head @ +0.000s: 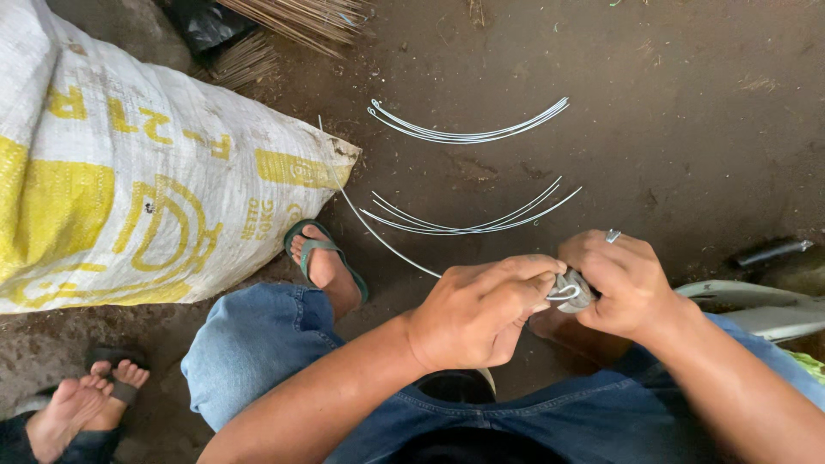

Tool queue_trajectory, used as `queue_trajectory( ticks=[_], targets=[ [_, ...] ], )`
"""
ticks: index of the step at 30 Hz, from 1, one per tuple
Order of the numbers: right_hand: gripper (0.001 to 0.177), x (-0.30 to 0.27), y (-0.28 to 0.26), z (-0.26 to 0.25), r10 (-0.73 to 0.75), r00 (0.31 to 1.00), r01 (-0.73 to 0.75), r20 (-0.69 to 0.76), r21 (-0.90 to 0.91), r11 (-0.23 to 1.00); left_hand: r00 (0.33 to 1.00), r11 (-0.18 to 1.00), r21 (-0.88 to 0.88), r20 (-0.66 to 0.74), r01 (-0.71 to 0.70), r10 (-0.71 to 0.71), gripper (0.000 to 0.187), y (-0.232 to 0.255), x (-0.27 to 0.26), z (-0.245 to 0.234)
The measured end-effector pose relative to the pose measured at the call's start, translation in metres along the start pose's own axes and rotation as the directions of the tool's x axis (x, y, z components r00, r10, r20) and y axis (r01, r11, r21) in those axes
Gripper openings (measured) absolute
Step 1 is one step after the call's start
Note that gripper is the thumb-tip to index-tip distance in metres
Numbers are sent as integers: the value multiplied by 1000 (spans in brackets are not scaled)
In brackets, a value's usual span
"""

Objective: The person sits on a low stool and uses pliers to bend the ends of thin metal wires into small hooks. They pick up individual wires, bend one end, and place the finished pieces on the floor in a growing pile.

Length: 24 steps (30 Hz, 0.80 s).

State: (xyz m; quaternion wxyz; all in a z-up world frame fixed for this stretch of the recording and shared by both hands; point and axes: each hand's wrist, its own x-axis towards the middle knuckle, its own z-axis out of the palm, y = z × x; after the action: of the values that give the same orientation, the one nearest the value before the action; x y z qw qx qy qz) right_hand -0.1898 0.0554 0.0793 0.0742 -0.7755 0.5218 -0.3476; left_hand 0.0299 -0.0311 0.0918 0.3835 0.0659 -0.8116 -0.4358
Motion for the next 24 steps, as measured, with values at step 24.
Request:
queue_trajectory(
  ticks=[24],
  targets=[
    [55,-6,3,18,286,957,-277,59,-122,953,990,977,192,-123,98,-75,39,-14,2,9]
  ],
)
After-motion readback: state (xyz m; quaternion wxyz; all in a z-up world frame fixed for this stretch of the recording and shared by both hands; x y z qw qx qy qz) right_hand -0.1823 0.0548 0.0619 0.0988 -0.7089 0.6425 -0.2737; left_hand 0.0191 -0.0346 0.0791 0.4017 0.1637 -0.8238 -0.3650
